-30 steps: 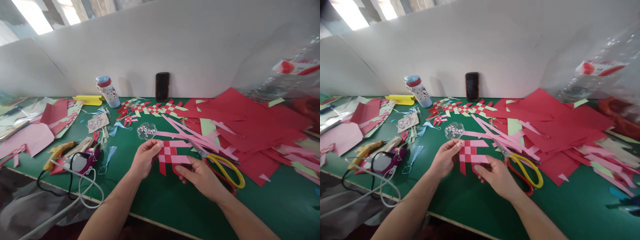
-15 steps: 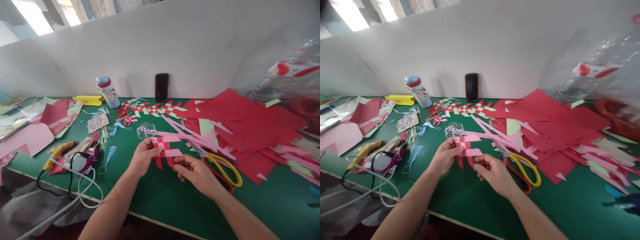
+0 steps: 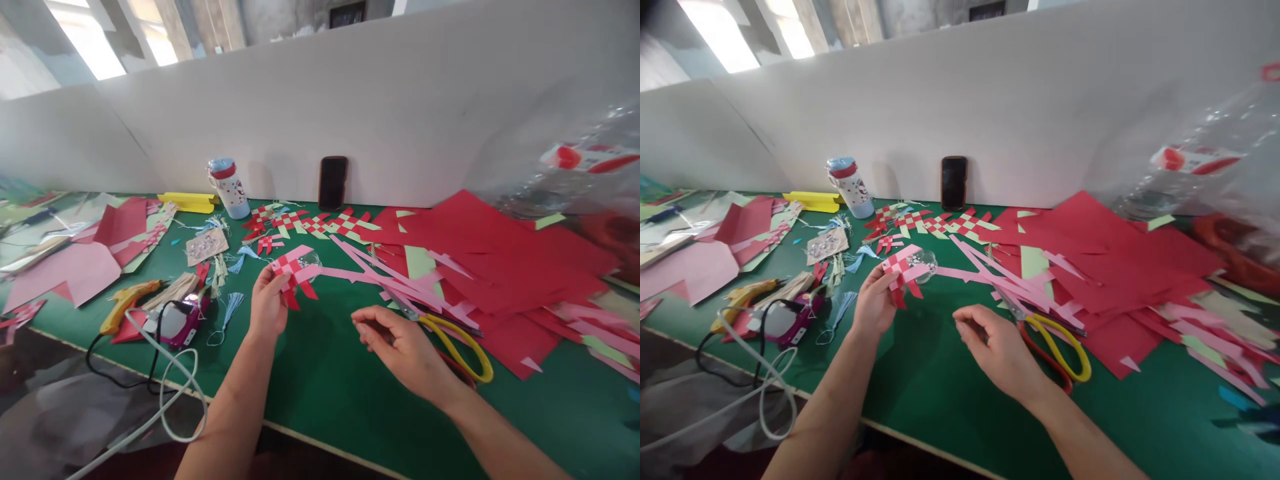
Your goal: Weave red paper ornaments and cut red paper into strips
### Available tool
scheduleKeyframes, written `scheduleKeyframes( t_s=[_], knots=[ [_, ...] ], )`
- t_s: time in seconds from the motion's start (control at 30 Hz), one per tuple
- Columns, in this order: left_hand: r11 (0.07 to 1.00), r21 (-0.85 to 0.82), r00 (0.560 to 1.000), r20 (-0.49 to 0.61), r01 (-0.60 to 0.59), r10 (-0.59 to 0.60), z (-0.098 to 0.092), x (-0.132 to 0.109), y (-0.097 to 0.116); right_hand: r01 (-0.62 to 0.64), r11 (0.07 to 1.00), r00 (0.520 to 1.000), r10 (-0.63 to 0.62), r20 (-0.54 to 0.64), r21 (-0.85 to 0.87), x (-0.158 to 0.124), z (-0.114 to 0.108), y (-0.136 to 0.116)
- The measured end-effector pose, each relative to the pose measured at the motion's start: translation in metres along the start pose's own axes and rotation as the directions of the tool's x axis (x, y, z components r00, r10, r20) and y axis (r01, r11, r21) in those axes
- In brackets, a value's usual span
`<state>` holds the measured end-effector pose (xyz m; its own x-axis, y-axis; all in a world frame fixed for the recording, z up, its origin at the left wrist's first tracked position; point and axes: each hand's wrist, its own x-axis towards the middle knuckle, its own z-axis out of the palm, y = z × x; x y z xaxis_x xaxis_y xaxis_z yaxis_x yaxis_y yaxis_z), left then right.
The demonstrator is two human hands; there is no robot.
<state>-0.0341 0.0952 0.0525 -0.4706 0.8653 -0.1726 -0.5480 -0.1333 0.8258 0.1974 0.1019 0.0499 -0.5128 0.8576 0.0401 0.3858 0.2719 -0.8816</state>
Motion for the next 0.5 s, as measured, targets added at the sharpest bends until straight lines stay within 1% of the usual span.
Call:
scheduleKeyframes(
  t_s=[0.07,0.13,0.2,0.23,0.27,0.3,0.33,0.37,0.43,0.5],
  knots=[
    [1.000,-0.005,0.999,0.037,0.020,-0.020,0.004,-0.005,0.001,0.101,0.984,0.994,-0.104,-0.013,-0.143,0.014,-0.008,-0.010],
    [0.998,-0.021,0.991,0.119,0.064,-0.061,0.009,-0.013,0.004,0.162,0.956,0.984,-0.177,-0.037,-0.245,0.036,-0.016,-0.018],
    [0.986,-0.067,0.949,0.288,0.151,-0.126,0.012,-0.022,0.007,0.165,0.937,0.979,-0.192,-0.061,-0.307,0.065,-0.020,-0.022],
    [0.977,-0.084,0.916,0.371,0.194,-0.151,0.013,-0.026,0.008,0.170,0.919,0.974,-0.211,-0.080,-0.355,0.081,-0.019,-0.024],
    [0.966,-0.096,0.879,0.445,0.238,-0.173,0.014,-0.030,0.009,0.210,0.885,0.965,-0.257,-0.061,-0.415,0.097,-0.015,-0.026],
    [0.956,-0.105,0.846,0.499,0.275,-0.188,0.014,-0.032,0.009,0.265,0.840,0.950,-0.312,-0.022,-0.473,0.114,-0.009,-0.028],
    [0.945,-0.113,0.817,0.539,0.308,-0.203,0.014,-0.034,0.009,0.309,0.812,0.939,-0.342,0.025,-0.495,0.129,-0.001,-0.030],
    [0.935,-0.122,0.798,0.564,0.334,-0.211,0.013,-0.035,0.009,0.347,0.791,0.929,-0.364,0.069,-0.504,0.144,0.010,-0.032],
    [0.920,-0.149,0.782,0.585,0.363,-0.214,0.012,-0.034,0.008,0.428,0.745,0.901,-0.394,0.180,-0.512,0.171,0.034,-0.037],
    [0.907,-0.192,0.784,0.588,0.375,-0.200,0.011,-0.032,0.006,0.493,0.699,0.870,-0.402,0.285,-0.518,0.193,0.059,-0.042]
  ],
)
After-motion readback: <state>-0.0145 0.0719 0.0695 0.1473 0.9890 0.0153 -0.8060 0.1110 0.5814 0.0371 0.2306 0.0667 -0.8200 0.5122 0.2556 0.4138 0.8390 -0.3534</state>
